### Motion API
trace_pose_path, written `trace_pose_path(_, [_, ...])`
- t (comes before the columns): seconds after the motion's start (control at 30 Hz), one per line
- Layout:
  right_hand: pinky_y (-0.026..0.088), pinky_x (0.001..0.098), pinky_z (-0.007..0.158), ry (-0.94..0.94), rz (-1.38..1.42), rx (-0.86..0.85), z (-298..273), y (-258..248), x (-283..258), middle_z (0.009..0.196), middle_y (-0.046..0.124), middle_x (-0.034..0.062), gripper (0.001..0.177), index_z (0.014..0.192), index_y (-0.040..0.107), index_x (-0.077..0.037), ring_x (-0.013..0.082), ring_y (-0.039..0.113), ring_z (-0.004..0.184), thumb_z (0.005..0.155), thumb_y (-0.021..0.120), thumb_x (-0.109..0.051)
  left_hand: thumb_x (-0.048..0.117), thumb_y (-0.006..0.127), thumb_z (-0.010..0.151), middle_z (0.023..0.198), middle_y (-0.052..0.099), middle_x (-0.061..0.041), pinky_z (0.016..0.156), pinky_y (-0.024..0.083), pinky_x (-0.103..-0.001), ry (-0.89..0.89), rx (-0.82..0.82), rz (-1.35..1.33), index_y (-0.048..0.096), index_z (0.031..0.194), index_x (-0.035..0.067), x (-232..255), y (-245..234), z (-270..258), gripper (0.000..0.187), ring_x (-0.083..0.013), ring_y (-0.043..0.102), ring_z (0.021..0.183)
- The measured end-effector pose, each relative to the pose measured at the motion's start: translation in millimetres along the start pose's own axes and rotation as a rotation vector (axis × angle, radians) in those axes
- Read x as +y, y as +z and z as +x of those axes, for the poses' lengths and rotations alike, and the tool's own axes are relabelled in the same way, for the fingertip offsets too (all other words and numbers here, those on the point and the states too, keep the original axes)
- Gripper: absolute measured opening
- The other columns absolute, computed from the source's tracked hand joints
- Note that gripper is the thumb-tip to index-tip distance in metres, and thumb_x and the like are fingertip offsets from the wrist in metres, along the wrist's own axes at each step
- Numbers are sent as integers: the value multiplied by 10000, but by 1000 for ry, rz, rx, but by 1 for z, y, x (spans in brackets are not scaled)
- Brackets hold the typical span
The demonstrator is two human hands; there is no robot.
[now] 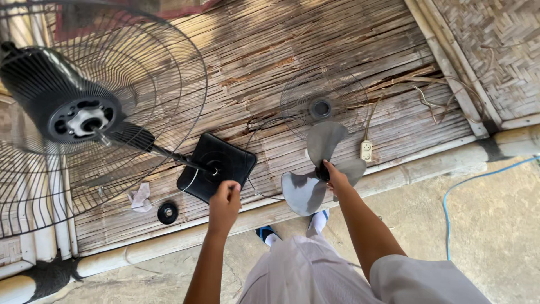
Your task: The person unplugs a standing fan and uses a screwdriver to loosen screws on the front grille. They remove the front grille, unscrew the fan blade nut, and take off the blade and rear grille, leaving the motor housing exposed.
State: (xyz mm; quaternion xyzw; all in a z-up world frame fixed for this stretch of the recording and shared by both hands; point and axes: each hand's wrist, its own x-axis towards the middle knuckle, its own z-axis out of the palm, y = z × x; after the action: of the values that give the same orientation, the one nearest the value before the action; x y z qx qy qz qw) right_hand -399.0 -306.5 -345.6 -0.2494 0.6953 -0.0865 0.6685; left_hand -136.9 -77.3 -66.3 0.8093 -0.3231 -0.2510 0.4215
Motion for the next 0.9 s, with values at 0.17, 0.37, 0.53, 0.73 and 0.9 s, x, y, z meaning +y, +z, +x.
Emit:
trace_pose_path(0.17, [459,443,726,117,41,-4,23,-2,-14,1019,633,144,822,1243,626,-40,243,570,724,749,765,-681,286,576,1031,599,665,-109,534,493,-317,-136,-70,79,667,937,12,-36,34,-10,304,-172,645,532])
trace_pose_path(0.37, [503,488,791,26,83,-86,56,-6,-61,1076,647,127,779,1289,613,-138,280,614,860,726,717,-666,237,505,1008,723,757,-69,617,569,-282,-143,-134,28,702,1047,39,-61,76,-10,282,-146,726,631])
trace_pose_path(0.53, [486,423,736,-99,101,26,79,-9,-138,958,647,114,626,1192,667,-68,228,601,783,860,739,-594,231,596,987,863,760,-98,654,587,-286,-109,-89,-67,663,1145,17,-44,89,-4,274,-143,740,726])
trace_pose_path(0.73, [480,415,720,-370,91,-127,65,-25,-156,947,601,65,431,1068,624,-52,188,567,827,940,689,-458,233,602,1001,897,766,-73,658,552,-273,-103,-7,-152,679,1130,21,-33,74,17,259,-126,712,730])
trace_pose_path(0.9, [530,426,837,-255,19,-164,36,-16,-114,1117,691,82,420,1191,572,-108,209,634,965,925,676,-415,231,613,1006,903,757,-59,703,551,-248,-120,128,-233,682,1097,21,-40,56,26,239,-106,707,764])
